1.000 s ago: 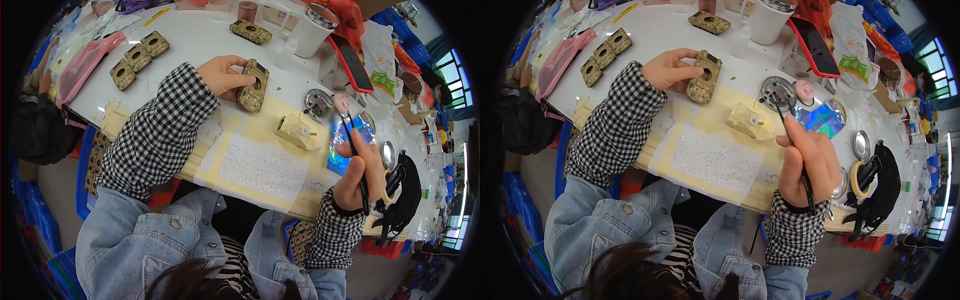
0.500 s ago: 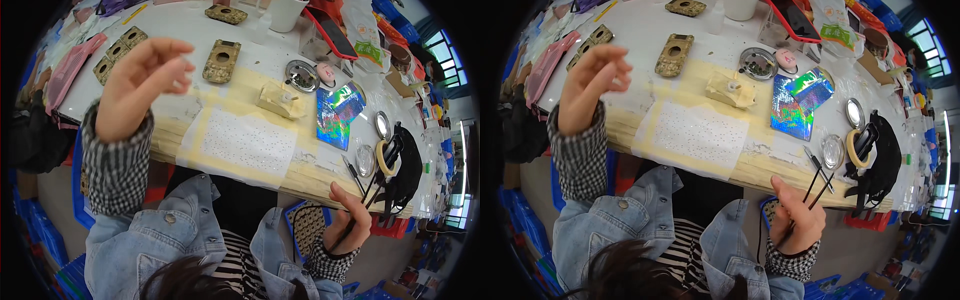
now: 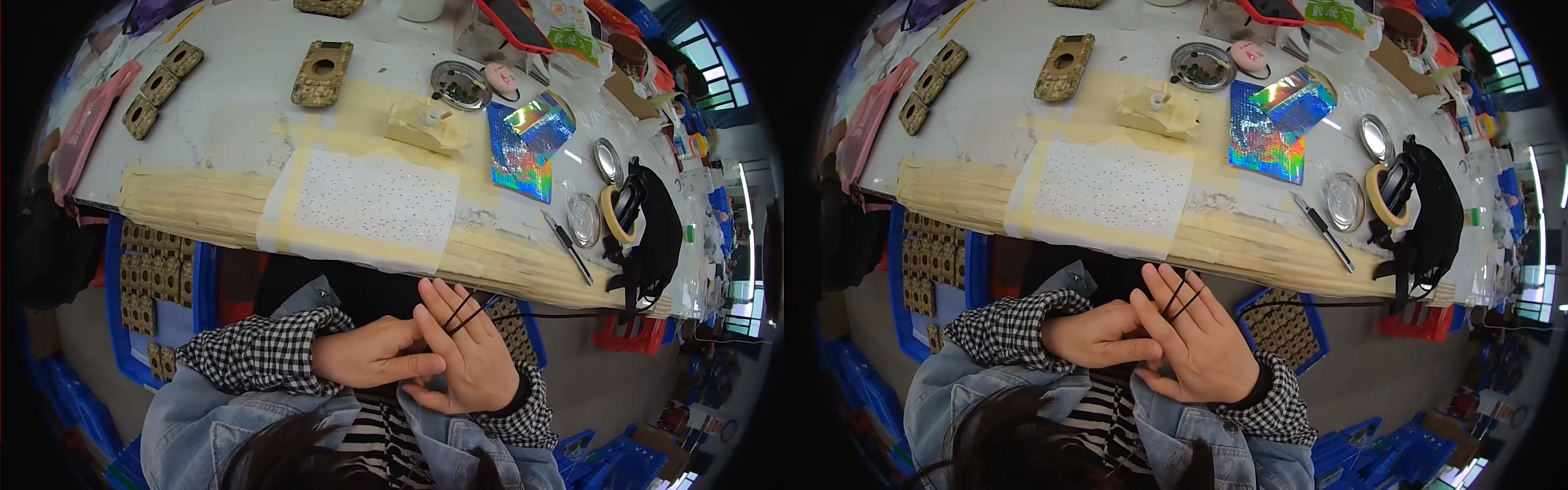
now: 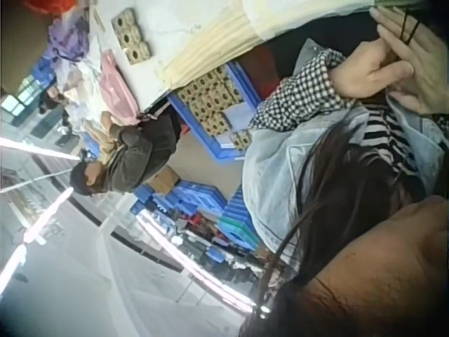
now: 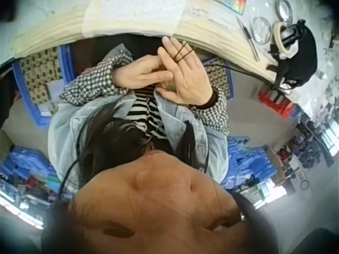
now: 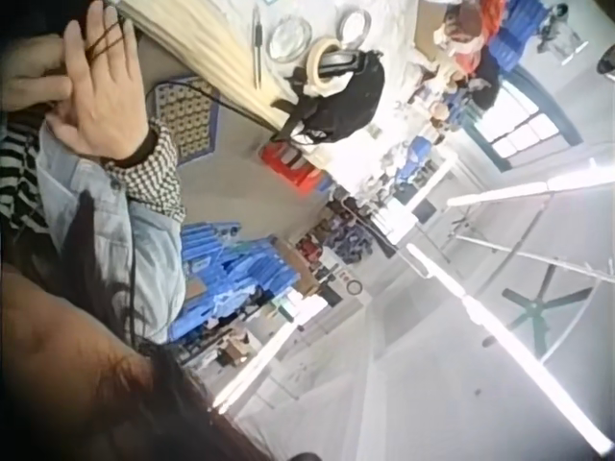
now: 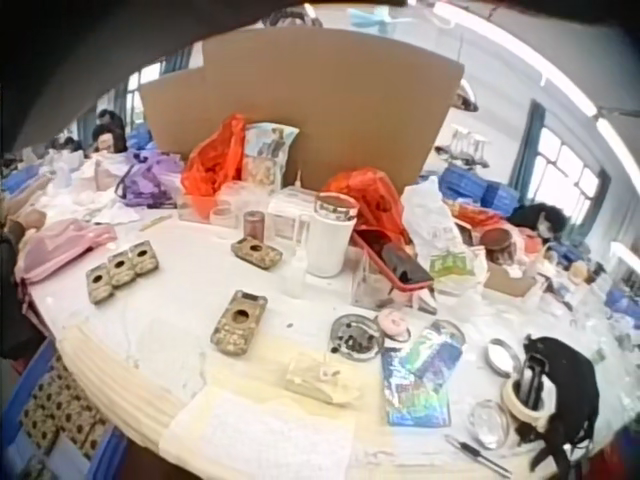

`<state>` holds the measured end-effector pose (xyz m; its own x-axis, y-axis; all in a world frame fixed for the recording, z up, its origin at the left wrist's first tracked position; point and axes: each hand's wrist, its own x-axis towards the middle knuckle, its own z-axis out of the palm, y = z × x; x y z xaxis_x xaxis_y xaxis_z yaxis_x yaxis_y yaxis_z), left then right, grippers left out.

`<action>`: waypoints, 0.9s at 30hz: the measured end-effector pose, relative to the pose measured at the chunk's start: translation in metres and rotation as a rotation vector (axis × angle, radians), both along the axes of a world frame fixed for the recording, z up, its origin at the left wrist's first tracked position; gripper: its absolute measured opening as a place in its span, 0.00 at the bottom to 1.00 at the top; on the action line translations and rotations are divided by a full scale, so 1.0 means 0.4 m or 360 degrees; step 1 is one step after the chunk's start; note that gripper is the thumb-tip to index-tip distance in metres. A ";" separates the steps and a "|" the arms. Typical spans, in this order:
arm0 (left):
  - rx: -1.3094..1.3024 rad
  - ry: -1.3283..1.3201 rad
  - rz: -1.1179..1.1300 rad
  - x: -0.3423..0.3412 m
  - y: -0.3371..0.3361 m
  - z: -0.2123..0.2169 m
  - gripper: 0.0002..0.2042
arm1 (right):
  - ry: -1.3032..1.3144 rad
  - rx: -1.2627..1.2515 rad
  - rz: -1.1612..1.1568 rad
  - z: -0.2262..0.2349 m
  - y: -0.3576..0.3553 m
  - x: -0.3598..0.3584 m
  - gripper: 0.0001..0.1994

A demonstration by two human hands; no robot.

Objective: Applying detailed components and parts to a small scale toy tank model.

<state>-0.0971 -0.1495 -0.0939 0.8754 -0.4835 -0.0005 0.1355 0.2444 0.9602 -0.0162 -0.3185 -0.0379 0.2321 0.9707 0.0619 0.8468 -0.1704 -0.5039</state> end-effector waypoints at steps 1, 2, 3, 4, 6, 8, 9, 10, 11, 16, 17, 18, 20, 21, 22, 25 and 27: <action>-0.0047 0.0133 -0.0036 0.003 -0.007 0.000 0.18 | 0.0061 -0.0017 -0.0045 0.001 -0.006 -0.003 0.39; -0.0100 0.0208 0.0065 0.000 -0.024 0.011 0.16 | 0.0060 0.0001 -0.0045 -0.004 -0.011 -0.002 0.44; -0.0261 0.0259 0.0045 0.000 -0.032 0.004 0.16 | 0.0059 0.0031 -0.0057 -0.002 -0.019 0.003 0.46; -0.0423 0.0312 0.0028 0.001 -0.038 -0.013 0.15 | 0.0059 0.0059 -0.0067 0.002 -0.031 0.013 0.48; -0.0692 0.0538 -0.0070 -0.003 -0.041 -0.025 0.15 | 0.0088 0.0231 -0.0153 0.009 -0.065 0.044 0.54; -0.0993 0.0695 -0.0127 -0.004 -0.036 -0.045 0.16 | -0.0043 0.0501 -0.0546 -0.001 -0.126 0.080 0.51; -0.1145 0.0772 -0.0161 -0.002 -0.033 -0.050 0.17 | -0.0058 0.0690 -0.0901 -0.006 -0.137 0.089 0.42; -0.1085 0.0763 -0.0127 0.000 -0.035 -0.045 0.19 | -0.0288 0.0728 -0.1193 -0.013 -0.136 0.114 0.26; -0.1129 0.0858 -0.0140 0.003 -0.036 -0.040 0.19 | -0.0550 0.0595 -0.1266 -0.013 -0.143 0.148 0.20; -0.1220 0.1095 -0.0241 0.009 -0.038 -0.055 0.21 | -0.0945 0.0352 -0.1391 -0.042 -0.162 0.228 0.08; -0.1215 0.1103 -0.0225 0.007 -0.038 -0.058 0.22 | -0.0909 0.0326 -0.1399 -0.044 -0.157 0.230 0.08; -0.1209 0.1111 -0.0211 0.007 -0.039 -0.060 0.22 | -0.0874 0.0300 -0.1407 -0.043 -0.151 0.232 0.08; -0.1219 0.1114 -0.0199 0.005 -0.040 -0.062 0.22 | -0.0856 0.0264 -0.1371 -0.044 -0.145 0.239 0.07; -0.1234 0.1109 -0.0201 0.005 -0.040 -0.062 0.22 | -0.0873 0.0255 -0.1325 -0.045 -0.145 0.246 0.07; -0.1249 0.1103 -0.0204 0.005 -0.041 -0.063 0.21 | -0.0891 0.0246 -0.1281 -0.046 -0.145 0.249 0.07; -0.1287 0.1142 -0.0230 0.007 -0.041 -0.068 0.21 | -0.0896 0.0222 -0.1276 -0.051 -0.149 0.249 0.07; -0.1332 0.1158 -0.0256 0.009 -0.042 -0.071 0.20 | -0.0894 0.0307 -0.1297 -0.052 -0.149 0.236 0.07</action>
